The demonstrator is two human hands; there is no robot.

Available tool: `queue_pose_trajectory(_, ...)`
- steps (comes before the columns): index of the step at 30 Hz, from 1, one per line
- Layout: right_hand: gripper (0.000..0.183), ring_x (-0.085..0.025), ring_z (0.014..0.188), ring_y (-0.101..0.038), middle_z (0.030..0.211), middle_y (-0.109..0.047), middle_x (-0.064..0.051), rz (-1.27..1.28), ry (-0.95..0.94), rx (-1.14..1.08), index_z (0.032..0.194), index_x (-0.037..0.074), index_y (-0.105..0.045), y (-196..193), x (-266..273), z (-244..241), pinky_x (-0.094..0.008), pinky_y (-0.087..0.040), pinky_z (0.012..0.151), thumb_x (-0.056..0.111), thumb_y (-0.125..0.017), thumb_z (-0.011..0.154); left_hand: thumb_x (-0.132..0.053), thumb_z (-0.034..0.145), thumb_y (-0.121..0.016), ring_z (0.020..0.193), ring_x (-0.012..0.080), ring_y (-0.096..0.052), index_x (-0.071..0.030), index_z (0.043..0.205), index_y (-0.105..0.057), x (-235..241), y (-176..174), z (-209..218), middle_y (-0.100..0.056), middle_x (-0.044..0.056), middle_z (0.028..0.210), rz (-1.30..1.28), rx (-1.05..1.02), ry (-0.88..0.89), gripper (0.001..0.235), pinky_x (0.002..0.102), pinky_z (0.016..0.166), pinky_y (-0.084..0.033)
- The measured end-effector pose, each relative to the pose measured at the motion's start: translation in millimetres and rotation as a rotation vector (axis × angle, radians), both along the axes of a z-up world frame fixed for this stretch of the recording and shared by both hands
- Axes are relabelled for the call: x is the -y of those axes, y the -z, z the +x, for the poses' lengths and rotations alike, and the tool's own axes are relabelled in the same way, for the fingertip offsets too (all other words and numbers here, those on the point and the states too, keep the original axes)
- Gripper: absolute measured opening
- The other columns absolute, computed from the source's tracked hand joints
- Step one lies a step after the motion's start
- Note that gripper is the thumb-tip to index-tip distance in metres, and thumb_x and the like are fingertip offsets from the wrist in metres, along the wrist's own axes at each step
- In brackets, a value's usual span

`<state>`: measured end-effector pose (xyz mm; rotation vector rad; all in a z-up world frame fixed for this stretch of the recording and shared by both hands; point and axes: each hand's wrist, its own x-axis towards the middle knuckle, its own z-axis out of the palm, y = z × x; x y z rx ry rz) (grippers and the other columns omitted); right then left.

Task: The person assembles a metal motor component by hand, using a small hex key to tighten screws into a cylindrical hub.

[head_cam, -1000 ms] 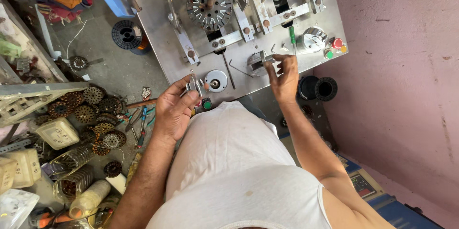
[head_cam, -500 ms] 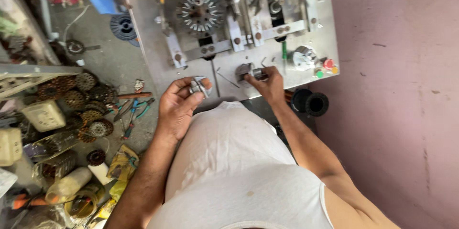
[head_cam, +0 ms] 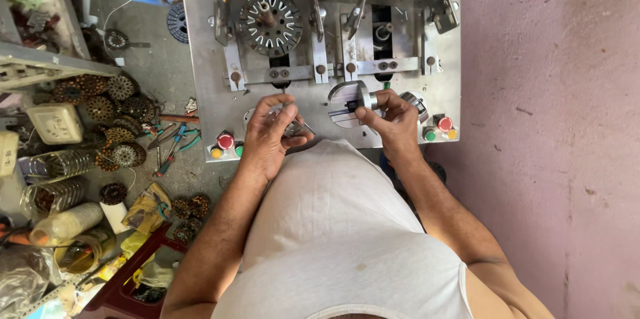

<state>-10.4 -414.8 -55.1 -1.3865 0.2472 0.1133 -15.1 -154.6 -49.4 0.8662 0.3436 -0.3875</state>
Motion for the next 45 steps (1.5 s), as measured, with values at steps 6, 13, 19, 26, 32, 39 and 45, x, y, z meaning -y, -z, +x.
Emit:
queue_pose_trajectory(6, 0.027, -0.016, 0.105, -0.067, 0.117, -0.060, -0.008, 0.024, -0.118, 0.190, 0.100, -0.004, -0.068, -47.2, -3.7, -0.1, -0.032, -0.061, 0.093, 0.003, -0.088, 0.085, -0.045, 0.101, -0.064, 0.056, 0.0220, -0.067, -0.001, 0.105, -0.064, 22.7, -9.5, 2.0, -0.068, 0.005, 0.078, 0.141, -0.020, -0.055, 0.044, 0.028, 0.042, -0.051)
queue_pose_trajectory(13, 0.032, -0.018, 0.110, -0.070, 0.119, -0.059, -0.009, -0.214, -0.156, 0.337, 0.098, -0.003, -0.064, -70.5, -6.4, 6.4, -0.036, -0.062, 0.092, 0.007, -0.088, 0.081, -0.029, 0.101, -0.060, 0.097, 0.0239, -0.073, -0.002, 0.128, -0.059, 23.2, -36.7, 0.2, -0.068, 0.010, 0.101, -0.105, 0.045, -0.019, 0.038, 0.040, 0.091, -0.063)
queue_pose_trajectory(19, 0.034, -0.019, 0.112, -0.070, 0.117, -0.058, -0.009, -0.319, -0.159, 0.406, 0.096, 0.000, -0.064, -78.0, -2.6, 13.3, -0.034, -0.063, 0.089, 0.012, -0.091, 0.079, -0.013, 0.100, -0.063, 0.114, 0.0236, -0.068, 0.001, 0.135, -0.053, 26.9, -38.2, -1.3, -0.065, 0.012, 0.121, -0.086, 0.121, 0.011, 0.039, 0.043, 0.104, -0.059)
queue_pose_trajectory(26, 0.036, -0.016, 0.104, -0.072, 0.109, -0.062, -0.007, -0.413, -0.160, 0.367, 0.089, 0.003, -0.067, -84.0, -4.7, 16.5, -0.031, -0.065, 0.080, 0.022, -0.093, 0.074, -0.010, 0.093, -0.074, 0.109, 0.0186, -0.068, 0.001, 0.135, -0.060, 30.0, -35.5, 1.9, -0.070, 0.012, 0.117, 0.099, 0.184, 0.032, 0.045, 0.036, 0.099, -0.060)
queue_pose_trajectory(32, 0.041, -0.016, 0.102, -0.071, 0.106, -0.062, -0.008, -0.448, -0.184, 0.398, 0.086, 0.003, -0.065, -84.9, -2.5, 17.8, -0.030, -0.066, 0.075, 0.029, -0.095, 0.072, -0.008, 0.090, -0.078, 0.104, 0.0160, -0.069, 0.001, 0.132, -0.062, 26.9, -36.1, 3.0, -0.072, 0.011, 0.113, 0.190, 0.221, 0.035, 0.046, 0.031, 0.094, -0.060)
queue_pose_trajectory(39, 0.043, -0.015, 0.101, -0.072, 0.107, -0.062, -0.008, -0.470, -0.222, 0.412, 0.087, 0.002, -0.066, -86.3, -3.0, 18.5, -0.030, -0.065, 0.075, 0.030, -0.095, 0.070, -0.006, 0.089, -0.079, 0.100, 0.0157, -0.069, 0.001, 0.132, -0.063, 27.6, -35.4, 1.8, -0.073, 0.011, 0.110, 0.224, 0.220, 0.059, 0.047, 0.030, 0.091, -0.060)
queue_pose_trajectory(45, 0.043, -0.015, 0.098, -0.072, 0.106, -0.062, -0.008, -0.458, -0.267, 0.360, 0.092, 0.000, -0.070, -87.7, -7.1, 16.0, -0.030, -0.065, 0.078, 0.028, -0.095, 0.071, -0.007, 0.088, -0.079, 0.101, 0.0157, -0.071, 0.000, 0.132, -0.062, 33.7, -35.6, 0.4, -0.075, 0.012, 0.110, 0.199, 0.211, 0.061, 0.047, 0.029, 0.092, -0.060)
